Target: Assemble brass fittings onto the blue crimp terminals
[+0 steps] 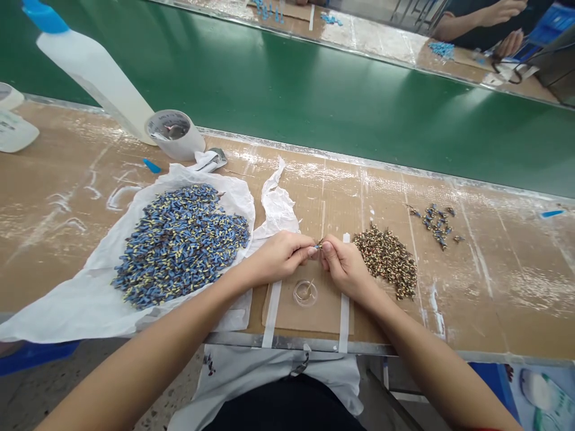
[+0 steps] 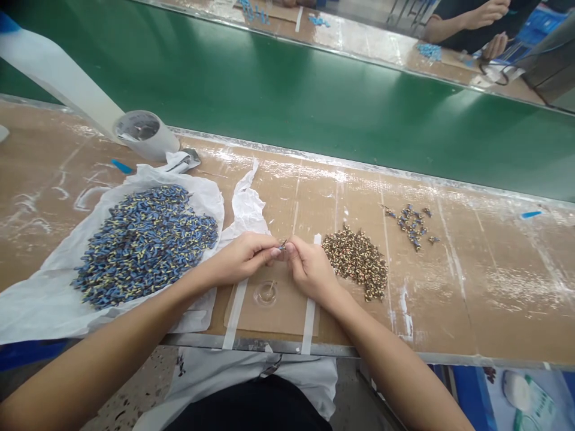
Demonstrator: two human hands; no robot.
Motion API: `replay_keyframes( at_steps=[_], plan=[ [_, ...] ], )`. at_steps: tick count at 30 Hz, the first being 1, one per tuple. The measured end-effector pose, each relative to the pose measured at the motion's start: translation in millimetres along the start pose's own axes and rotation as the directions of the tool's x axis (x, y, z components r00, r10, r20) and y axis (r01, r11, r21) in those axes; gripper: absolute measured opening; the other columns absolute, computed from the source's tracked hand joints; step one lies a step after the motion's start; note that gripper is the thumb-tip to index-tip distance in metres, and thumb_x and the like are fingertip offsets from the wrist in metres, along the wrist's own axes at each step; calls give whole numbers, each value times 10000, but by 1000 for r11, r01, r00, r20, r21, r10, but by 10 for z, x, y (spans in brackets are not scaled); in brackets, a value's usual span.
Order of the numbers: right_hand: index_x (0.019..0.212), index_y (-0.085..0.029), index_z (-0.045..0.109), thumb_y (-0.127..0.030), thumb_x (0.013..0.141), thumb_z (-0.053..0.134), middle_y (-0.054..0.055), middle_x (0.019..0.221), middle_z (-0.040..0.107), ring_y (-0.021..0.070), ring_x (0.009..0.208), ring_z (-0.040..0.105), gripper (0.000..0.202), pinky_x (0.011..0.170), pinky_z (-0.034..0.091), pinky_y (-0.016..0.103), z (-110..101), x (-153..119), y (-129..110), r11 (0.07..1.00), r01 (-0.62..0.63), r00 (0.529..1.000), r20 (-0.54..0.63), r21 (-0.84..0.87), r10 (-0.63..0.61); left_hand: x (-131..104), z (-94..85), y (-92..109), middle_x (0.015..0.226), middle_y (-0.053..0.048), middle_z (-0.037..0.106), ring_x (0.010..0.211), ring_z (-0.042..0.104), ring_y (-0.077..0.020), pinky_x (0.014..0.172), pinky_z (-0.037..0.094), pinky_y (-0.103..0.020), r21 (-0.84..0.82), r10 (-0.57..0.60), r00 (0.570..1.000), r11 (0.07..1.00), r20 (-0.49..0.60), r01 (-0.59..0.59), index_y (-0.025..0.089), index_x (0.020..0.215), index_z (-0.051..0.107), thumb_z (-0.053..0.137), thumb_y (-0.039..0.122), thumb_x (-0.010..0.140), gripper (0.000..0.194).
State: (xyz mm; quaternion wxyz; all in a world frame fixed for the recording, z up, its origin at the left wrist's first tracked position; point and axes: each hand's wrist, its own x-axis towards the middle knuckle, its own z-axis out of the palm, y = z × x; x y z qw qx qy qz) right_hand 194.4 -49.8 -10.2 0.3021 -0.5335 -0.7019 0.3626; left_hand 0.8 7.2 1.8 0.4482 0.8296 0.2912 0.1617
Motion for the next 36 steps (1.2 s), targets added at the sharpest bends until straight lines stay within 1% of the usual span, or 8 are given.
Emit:
replay_keyframes(
  at_steps=[5, 9, 14, 21, 26, 31, 34, 36],
  plan=[
    [713, -228, 452, -427, 1040, 297, -10, 603, 511, 139, 549, 504, 413, 592, 373, 263, 13, -5, 31, 999, 26, 1000, 11, 25, -26, 4, 14, -4, 605, 21, 513, 579, 458, -111, 592, 335, -231, -8, -4, 1000, 1000, -13, 4, 149, 682, 557, 429, 248, 942, 306],
    [746, -233, 475, -410, 1041, 297, -2, 629, 533, 148, 545, 496, 387, 574, 335, 269, 56, -22, 44, 998, 42, 999, -15, -53, -43, 5, 53, -16, 609, 11, 547, 581, 477, -111, 602, 349, -224, -7, -1, 1000, 1000, -25, 1, 147, 679, 568, 436, 240, 928, 297],
    [791, -225, 519, -356, 1043, 303, 9, 659, 579, 146, 539, 506, 358, 569, 311, 265, 72, -38, 41, 987, 73, 997, 9, -146, -72, -12, 84, -10, 602, 5, 566, 569, 499, -113, 604, 351, -227, 30, 4, 999, 1000, -36, -3, 149, 673, 563, 447, 206, 895, 257],
    [771, -227, 475, -353, 1036, 293, 1, 595, 527, 151, 499, 471, 346, 534, 266, 267, 91, -43, 65, 956, 68, 998, 27, -284, -63, -16, 109, -21, 573, 0, 561, 544, 494, -114, 574, 321, -237, 72, 14, 998, 997, -67, -9, 149, 642, 551, 448, 186, 852, 236],
    [775, -227, 464, -360, 1035, 294, 2, 586, 542, 153, 486, 483, 338, 526, 262, 267, 105, -49, 69, 939, 75, 997, 29, -335, -69, -5, 132, -36, 570, -6, 571, 533, 489, -116, 559, 308, -242, 79, 19, 997, 997, -76, -13, 150, 632, 550, 450, 192, 832, 228],
    [777, -225, 467, -351, 1036, 296, 3, 602, 580, 149, 490, 495, 335, 523, 265, 258, 108, -42, 66, 933, 102, 995, 25, -344, -99, -11, 139, -43, 538, 2, 544, 508, 462, -115, 543, 294, -245, 94, 35, 994, 995, -101, -26, 156, 610, 533, 460, 184, 816, 220],
    [779, -224, 473, -351, 1035, 301, 6, 615, 588, 152, 497, 502, 334, 523, 261, 263, 107, -35, 58, 939, 95, 995, 22, -329, -93, -24, 137, -60, 603, -13, 611, 559, 530, -127, 577, 335, -239, 72, 49, 995, 996, -91, -42, 155, 655, 570, 454, 171, 835, 214],
    [790, -224, 486, -351, 1037, 301, 13, 654, 604, 156, 542, 534, 334, 545, 292, 259, 105, -30, 53, 960, 84, 996, 21, -267, -81, -28, 127, -72, 655, -21, 644, 606, 569, -133, 612, 366, -233, 49, 47, 996, 998, -77, -43, 152, 697, 593, 447, 176, 864, 224]
  ],
)
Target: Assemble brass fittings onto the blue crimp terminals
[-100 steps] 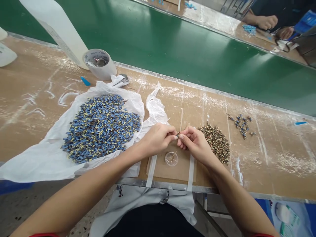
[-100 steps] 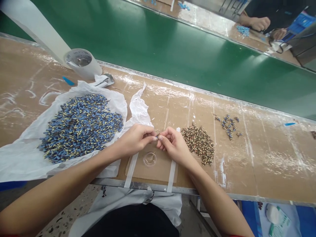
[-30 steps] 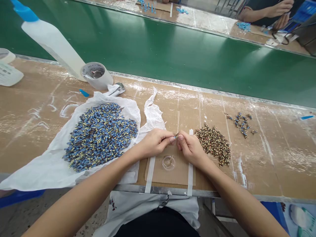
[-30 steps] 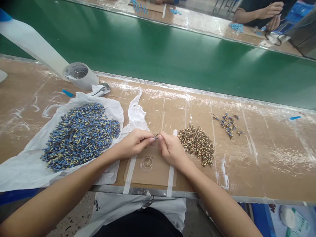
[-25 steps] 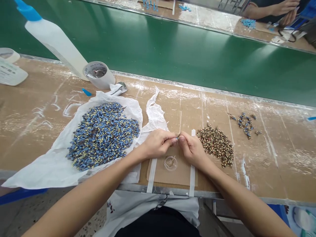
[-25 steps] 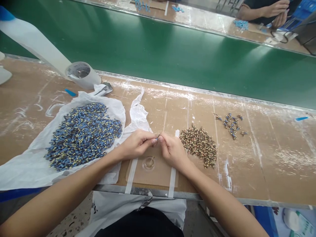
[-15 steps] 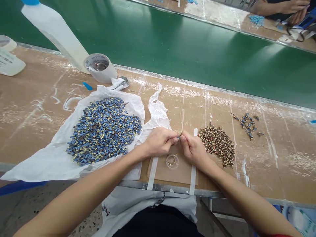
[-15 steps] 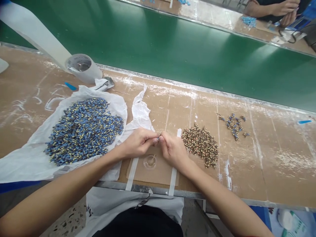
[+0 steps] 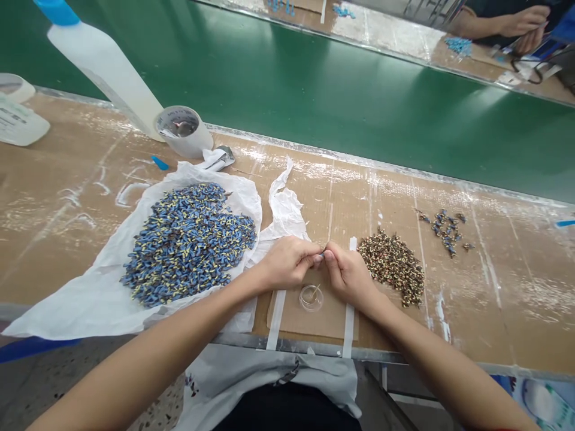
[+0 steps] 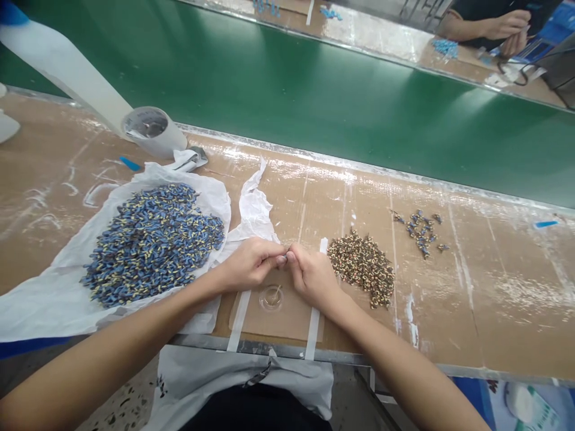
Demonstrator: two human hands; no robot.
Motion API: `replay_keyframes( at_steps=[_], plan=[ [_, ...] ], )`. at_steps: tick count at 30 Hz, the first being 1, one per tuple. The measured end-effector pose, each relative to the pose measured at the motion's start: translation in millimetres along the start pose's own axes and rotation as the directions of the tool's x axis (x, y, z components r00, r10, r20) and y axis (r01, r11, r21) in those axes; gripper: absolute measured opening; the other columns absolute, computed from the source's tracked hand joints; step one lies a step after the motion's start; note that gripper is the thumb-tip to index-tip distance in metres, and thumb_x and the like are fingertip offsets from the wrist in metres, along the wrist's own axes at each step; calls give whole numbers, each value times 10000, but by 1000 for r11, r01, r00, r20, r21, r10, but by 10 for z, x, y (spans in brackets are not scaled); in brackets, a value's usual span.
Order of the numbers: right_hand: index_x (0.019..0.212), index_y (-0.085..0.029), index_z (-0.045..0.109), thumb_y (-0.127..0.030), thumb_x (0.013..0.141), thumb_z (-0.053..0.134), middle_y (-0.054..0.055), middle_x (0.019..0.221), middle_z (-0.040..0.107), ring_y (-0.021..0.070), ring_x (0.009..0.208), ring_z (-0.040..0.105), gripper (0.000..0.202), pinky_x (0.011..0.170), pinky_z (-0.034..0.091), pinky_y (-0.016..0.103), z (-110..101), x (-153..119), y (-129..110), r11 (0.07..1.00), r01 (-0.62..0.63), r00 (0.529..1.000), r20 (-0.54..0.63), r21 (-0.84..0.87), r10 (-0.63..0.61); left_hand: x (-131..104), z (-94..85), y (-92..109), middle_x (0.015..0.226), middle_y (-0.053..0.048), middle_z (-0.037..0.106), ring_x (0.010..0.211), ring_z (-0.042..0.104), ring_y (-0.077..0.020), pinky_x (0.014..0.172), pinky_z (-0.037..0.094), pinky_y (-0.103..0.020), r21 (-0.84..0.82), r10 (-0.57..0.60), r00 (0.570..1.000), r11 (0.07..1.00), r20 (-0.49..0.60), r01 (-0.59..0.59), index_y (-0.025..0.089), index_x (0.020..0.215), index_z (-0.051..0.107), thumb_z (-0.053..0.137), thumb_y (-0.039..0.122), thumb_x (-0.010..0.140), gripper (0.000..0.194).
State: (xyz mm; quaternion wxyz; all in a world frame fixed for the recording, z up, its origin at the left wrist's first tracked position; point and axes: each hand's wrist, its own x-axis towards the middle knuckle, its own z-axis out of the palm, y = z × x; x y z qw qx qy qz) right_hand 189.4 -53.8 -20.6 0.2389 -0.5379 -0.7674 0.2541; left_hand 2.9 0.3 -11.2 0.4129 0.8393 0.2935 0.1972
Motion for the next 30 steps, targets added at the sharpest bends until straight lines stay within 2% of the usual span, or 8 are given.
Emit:
replay_keyframes(
  at_steps=[6, 12, 16, 19, 24, 26, 28, 30],
  plan=[
    [730, -223, 470, -392, 1048, 286, -6, 622, 548, 132, 548, 516, 404, 581, 365, 250, -44, 25, -11, 955, -29, 999, -29, 294, 40, 35, -79, 13, 667, -3, 617, 616, 541, -113, 635, 372, -215, -69, -20, 998, 997, 56, 24, 146, 730, 607, 433, 202, 944, 282],
    [778, -206, 518, -488, 1040, 269, 5, 647, 595, 121, 564, 549, 458, 585, 420, 248, -86, 59, 28, 895, -88, 994, -17, 437, 106, 52, -118, 68, 651, 14, 588, 594, 513, -107, 619, 354, -213, -48, -5, 996, 999, 84, 9, 148, 792, 637, 430, 211, 972, 281],
    [843, -202, 525, -540, 1017, 308, -6, 649, 587, 107, 516, 529, 438, 520, 419, 232, -95, 78, 34, 846, -120, 991, 5, 519, 137, 41, -91, 51, 649, 7, 582, 586, 507, -115, 600, 347, -225, 34, 28, 999, 999, 25, -29, 145, 749, 609, 432, 209, 978, 297],
    [861, -204, 515, -517, 980, 452, -13, 674, 580, 102, 533, 523, 340, 513, 424, 222, -118, 87, 14, 842, -132, 990, 32, 523, 135, 24, -74, 20, 687, -14, 611, 624, 542, -138, 611, 366, -243, 156, 92, 996, 984, -12, -89, 143, 761, 608, 435, 197, 977, 282],
    [882, -207, 520, -469, 929, 573, -2, 737, 608, 104, 564, 535, 272, 502, 429, 216, -115, 78, -7, 823, -139, 990, 51, 551, 133, -16, -38, 37, 745, -39, 652, 695, 603, -169, 652, 420, -267, 333, 124, 992, 936, -3, -115, 148, 786, 623, 437, 212, 988, 282],
    [876, -209, 524, -463, 917, 592, -9, 714, 605, 103, 544, 532, 267, 489, 425, 216, -99, 69, -25, 808, -141, 989, 49, 572, 138, -26, -41, 73, 795, -51, 674, 736, 625, -179, 675, 442, -274, 361, 111, 994, 928, -17, -98, 143, 855, 640, 464, 227, 983, 233],
    [860, -208, 530, -466, 909, 600, -17, 680, 595, 104, 525, 528, 272, 486, 427, 221, -107, 65, -50, 797, -143, 988, 43, 587, 145, -34, -99, 110, 872, -63, 692, 791, 641, -189, 715, 467, -285, 377, 97, 994, 924, -44, -73, 138, 1041, 637, 508, 245, 967, 184],
    [845, -205, 543, -475, 898, 609, -18, 658, 590, 112, 527, 538, 283, 498, 437, 230, -175, 69, -53, 798, -142, 987, 20, 586, 161, -56, -248, 129, 942, -69, 695, 826, 645, -190, 750, 483, -294, 383, 61, 993, 924, -103, -17, 141, 1222, 574, 557, 273, 945, 307]
  ],
)
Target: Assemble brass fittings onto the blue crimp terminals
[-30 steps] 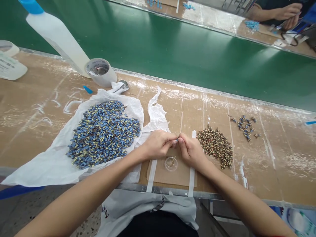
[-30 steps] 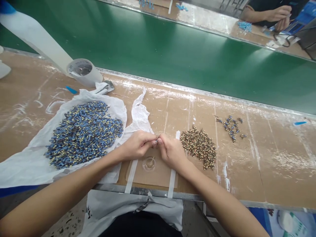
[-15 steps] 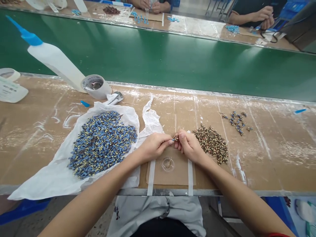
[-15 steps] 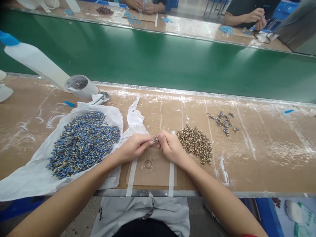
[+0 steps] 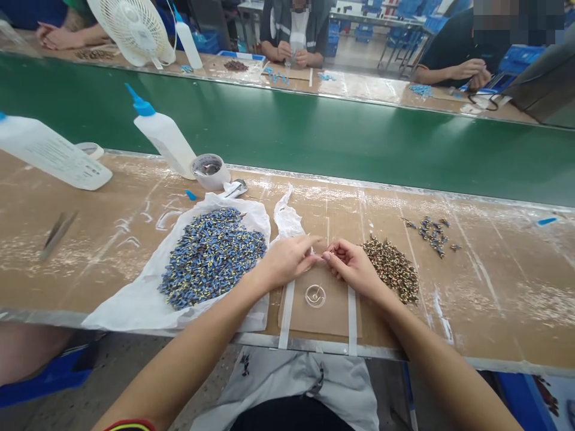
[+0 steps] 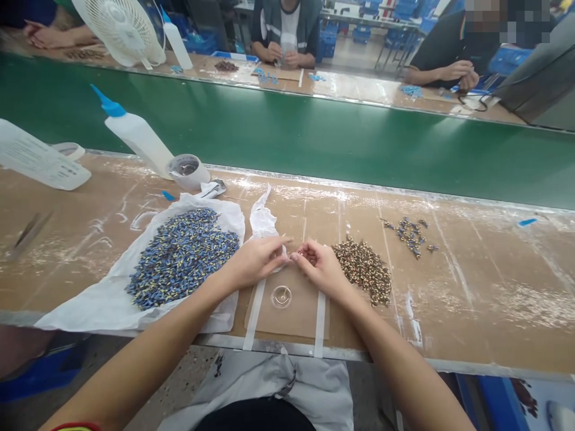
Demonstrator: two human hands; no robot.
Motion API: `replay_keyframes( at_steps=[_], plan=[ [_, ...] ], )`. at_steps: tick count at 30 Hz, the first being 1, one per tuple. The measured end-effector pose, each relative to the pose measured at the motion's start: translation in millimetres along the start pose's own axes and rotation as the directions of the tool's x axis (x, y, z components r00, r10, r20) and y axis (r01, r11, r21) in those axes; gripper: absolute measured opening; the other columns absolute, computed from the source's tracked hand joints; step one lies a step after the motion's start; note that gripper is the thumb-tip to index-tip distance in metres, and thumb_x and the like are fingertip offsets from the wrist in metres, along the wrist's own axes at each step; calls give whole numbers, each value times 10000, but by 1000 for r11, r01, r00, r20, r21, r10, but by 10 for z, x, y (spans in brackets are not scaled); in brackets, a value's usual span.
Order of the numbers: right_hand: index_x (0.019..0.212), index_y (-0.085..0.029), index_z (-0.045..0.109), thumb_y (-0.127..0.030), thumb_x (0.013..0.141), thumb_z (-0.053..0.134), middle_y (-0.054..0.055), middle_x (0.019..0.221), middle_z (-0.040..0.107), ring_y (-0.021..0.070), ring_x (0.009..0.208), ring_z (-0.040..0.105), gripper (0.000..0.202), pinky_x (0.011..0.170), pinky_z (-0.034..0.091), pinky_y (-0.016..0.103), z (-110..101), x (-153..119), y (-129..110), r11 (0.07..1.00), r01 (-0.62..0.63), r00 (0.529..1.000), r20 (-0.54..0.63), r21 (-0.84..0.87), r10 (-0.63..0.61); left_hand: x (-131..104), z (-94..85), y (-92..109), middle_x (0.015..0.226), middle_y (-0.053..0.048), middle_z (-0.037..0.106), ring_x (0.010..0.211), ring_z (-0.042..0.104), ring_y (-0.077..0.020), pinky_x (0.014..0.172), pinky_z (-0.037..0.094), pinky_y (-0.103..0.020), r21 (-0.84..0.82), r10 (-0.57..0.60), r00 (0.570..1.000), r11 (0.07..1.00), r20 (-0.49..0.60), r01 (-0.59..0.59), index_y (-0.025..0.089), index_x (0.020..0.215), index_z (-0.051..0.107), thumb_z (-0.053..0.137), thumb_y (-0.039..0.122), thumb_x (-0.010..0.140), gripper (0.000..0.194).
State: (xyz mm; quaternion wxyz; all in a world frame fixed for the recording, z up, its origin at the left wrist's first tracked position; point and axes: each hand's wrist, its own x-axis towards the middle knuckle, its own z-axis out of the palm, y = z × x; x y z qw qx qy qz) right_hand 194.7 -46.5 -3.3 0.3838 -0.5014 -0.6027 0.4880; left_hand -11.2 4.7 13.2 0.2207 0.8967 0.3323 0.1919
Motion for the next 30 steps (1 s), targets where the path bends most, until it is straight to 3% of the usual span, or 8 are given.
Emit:
replay_keyframes(
  at_steps=[2, 5, 8, 10, 13, 19, 25, 30],
  plan=[
    [831, -200, 554, -487, 882, 620, -11, 651, 597, 122, 538, 553, 298, 512, 443, 239, -155, 14, -35, 1000, 10, 996, -91, -25, -12, -29, -218, -106, 989, -72, 685, 848, 640, -188, 776, 485, -297, 25, -104, 991, 994, -79, 107, 156, 1228, 571, 576, 305, 930, 333],
    [813, -196, 559, -511, 861, 620, 7, 657, 620, 137, 552, 563, 324, 537, 437, 254, -600, 44, 0, 988, -11, 940, -339, -151, -41, -134, -575, -371, 962, -84, 676, 879, 619, -228, 830, 462, -338, 202, -355, 905, 893, -233, 402, 165, 982, 639, 516, 258, 917, 168],
    [788, -189, 583, -538, 837, 595, 29, 647, 633, 163, 576, 572, 353, 590, 430, 285, -1175, 41, 171, 899, -204, 811, -581, -388, -67, -253, -805, -664, 979, -88, 690, 933, 607, -260, 836, 443, -341, 323, -524, 839, 776, -147, 542, 179, 916, 661, 502, 217, 856, 175],
    [774, -185, 594, -551, 829, 562, 45, 666, 643, 182, 609, 577, 371, 632, 422, 307, -1518, 3, 315, 798, -381, 693, -715, -467, -87, -293, -859, -813, 936, -57, 699, 861, 613, -238, 796, 439, -317, 315, -535, 839, 783, -100, 537, 206, 897, 699, 516, 204, 817, 200],
    [719, -183, 587, -547, 816, 551, 68, 669, 648, 199, 614, 563, 377, 650, 401, 330, -1850, -77, 491, 736, -505, 616, -785, -452, -60, -293, -854, -915, 853, 18, 697, 782, 608, -199, 716, 406, -263, 245, -549, 830, 795, -100, 555, 285, 859, 713, 546, 240, 796, 184],
    [794, -173, 618, -531, 782, 570, 79, 689, 648, 215, 637, 545, 361, 658, 397, 346, -1973, -158, 590, 703, -587, 543, -839, -402, -27, -242, -826, -883, 660, 61, 658, 651, 566, -196, 634, 356, -260, 176, -613, 784, 765, -98, 620, 269, 665, 616, 587, 268, 754, 94],
    [982, -152, 611, -479, 826, 526, 64, 711, 629, 221, 658, 567, 373, 682, 423, 362, -1896, -154, 494, 730, -572, 488, -870, -374, -63, -244, -833, -853, 735, 1, 622, 712, 536, -200, 650, 342, -256, 231, -480, 860, 829, -175, 509, 214, 677, 582, 593, 222, 776, 100],
    [949, -156, 621, -462, 826, 550, 81, 742, 630, 214, 658, 562, 337, 689, 422, 379, -1827, -136, 485, 764, -515, 487, -866, -389, -112, -283, -902, -644, 759, 12, 655, 704, 585, -152, 695, 422, -259, -114, -549, 748, 827, -373, 550, 192, 831, 615, 629, 231, 830, 42]
  ],
)
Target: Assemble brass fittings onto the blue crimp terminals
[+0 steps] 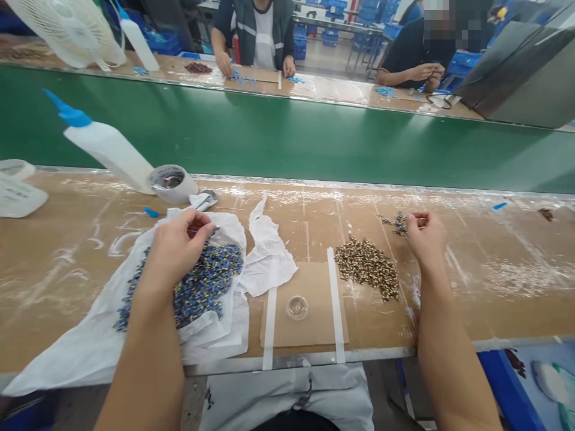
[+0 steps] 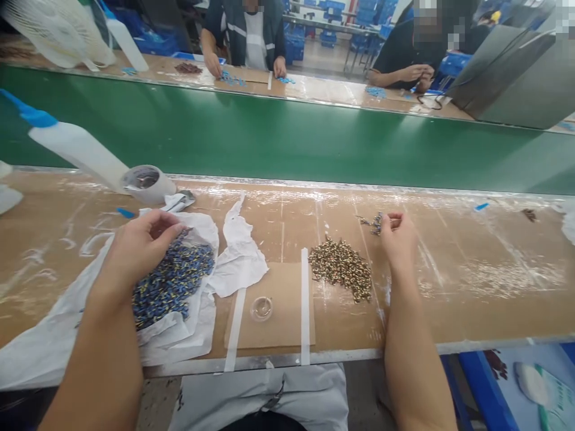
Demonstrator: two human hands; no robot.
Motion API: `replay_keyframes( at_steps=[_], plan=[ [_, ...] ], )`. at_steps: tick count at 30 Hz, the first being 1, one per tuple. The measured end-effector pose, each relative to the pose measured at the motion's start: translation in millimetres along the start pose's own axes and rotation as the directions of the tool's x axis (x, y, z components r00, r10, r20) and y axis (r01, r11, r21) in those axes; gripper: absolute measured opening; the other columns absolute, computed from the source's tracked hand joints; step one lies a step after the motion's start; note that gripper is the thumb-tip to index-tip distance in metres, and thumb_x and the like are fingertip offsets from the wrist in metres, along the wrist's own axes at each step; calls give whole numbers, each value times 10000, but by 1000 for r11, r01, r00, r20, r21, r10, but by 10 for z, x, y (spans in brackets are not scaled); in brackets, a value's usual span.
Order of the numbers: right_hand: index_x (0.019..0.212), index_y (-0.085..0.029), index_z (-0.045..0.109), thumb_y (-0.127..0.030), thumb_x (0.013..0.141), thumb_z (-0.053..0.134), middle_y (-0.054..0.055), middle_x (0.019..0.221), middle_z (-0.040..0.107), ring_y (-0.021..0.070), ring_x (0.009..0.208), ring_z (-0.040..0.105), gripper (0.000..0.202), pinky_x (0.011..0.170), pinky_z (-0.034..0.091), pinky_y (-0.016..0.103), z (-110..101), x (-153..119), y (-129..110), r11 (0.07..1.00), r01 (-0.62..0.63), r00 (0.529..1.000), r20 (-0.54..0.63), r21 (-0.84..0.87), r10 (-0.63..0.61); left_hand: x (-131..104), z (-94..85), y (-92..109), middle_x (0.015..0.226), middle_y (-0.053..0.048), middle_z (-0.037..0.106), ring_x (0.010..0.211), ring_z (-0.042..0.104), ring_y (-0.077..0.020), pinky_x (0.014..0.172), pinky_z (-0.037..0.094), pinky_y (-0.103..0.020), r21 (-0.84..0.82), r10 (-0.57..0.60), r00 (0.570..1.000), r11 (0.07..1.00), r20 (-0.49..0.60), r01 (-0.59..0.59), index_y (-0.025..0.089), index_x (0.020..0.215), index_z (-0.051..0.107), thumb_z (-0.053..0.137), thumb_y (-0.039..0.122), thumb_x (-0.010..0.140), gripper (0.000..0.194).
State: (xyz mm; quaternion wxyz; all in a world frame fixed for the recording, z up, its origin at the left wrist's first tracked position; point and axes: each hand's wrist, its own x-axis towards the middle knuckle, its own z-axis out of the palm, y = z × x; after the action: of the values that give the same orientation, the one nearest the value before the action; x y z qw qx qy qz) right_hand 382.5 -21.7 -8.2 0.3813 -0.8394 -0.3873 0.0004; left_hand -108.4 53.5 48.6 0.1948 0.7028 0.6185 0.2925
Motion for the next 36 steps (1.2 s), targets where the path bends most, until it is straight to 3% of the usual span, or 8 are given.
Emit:
replay_keyframes(
  at_steps=[3, 6, 12, 19, 22, 25, 32, 36],
  plan=[
    [945, -159, 628, -426, 832, 563, 115, 787, 648, 211, 667, 561, 297, 679, 429, 382, 60, -27, 8, 998, 46, 999, -20, 41, -45, -42, 30, 92, 822, -14, 702, 729, 637, -141, 719, 506, -271, -427, -53, 994, 904, -94, 8, 176, 903, 616, 661, 275, 848, 122],
    [976, -158, 625, -414, 845, 550, 100, 816, 653, 196, 672, 573, 297, 682, 457, 368, 124, -84, -45, 993, 83, 996, 13, 86, -84, -53, 149, 155, 848, -40, 720, 713, 655, -131, 742, 559, -286, -637, -55, 998, 771, -34, 21, 160, 992, 655, 678, 299, 848, 202],
    [981, -174, 606, -433, 894, 530, 56, 792, 644, 166, 635, 578, 283, 622, 459, 319, 169, -383, -391, 932, 190, 952, 174, 310, -252, -155, 471, 353, 863, -80, 732, 709, 682, -145, 735, 591, -298, -697, 41, 980, 709, 195, 108, 128, 941, 674, 665, 350, 861, 236],
    [848, -190, 593, -413, 920, 552, 15, 718, 607, 134, 619, 538, 238, 599, 416, 283, 150, -748, -769, 868, 155, 813, 437, 472, -383, -335, 762, 523, 792, -56, 720, 683, 671, -131, 636, 557, -248, -716, 265, 874, 686, 407, 126, 146, 1010, 612, 579, 320, 927, 196],
    [863, -195, 580, -436, 936, 541, 6, 746, 601, 111, 601, 518, 255, 569, 404, 258, 99, -858, -878, 815, -31, 704, 592, 578, -392, -390, 890, 525, 820, -55, 715, 699, 669, -120, 678, 567, -258, -692, 305, 820, 707, 484, 146, 142, 988, 625, 604, 277, 901, 162],
    [889, -196, 590, -449, 943, 542, 10, 770, 619, 113, 634, 548, 263, 587, 429, 249, 55, -980, -977, 788, -149, 528, 722, 597, -447, -433, 991, 522, 848, -61, 720, 761, 692, -142, 732, 585, -296, -656, 325, 778, 741, 537, 143, 142, 976, 645, 618, 269, 882, 161],
    [928, -205, 635, -405, 940, 570, 21, 849, 640, 144, 757, 568, 210, 707, 472, 283, 7, -1204, -1117, 779, -45, 217, 768, 625, -603, -454, 1036, 553, 823, -46, 719, 751, 688, -143, 742, 561, -285, -593, 360, 758, 804, 543, 43, 142, 958, 650, 608, 228, 872, 129],
    [1065, -222, 645, -414, 891, 649, 15, 873, 641, 131, 708, 550, 259, 651, 474, 266, 31, -1333, -1147, 786, -34, 119, 783, 617, -610, -443, 1047, 548, 867, -53, 728, 806, 693, -150, 756, 551, -278, -577, 374, 761, 817, 530, 0, 145, 993, 663, 603, 221, 872, 155]
  ],
)
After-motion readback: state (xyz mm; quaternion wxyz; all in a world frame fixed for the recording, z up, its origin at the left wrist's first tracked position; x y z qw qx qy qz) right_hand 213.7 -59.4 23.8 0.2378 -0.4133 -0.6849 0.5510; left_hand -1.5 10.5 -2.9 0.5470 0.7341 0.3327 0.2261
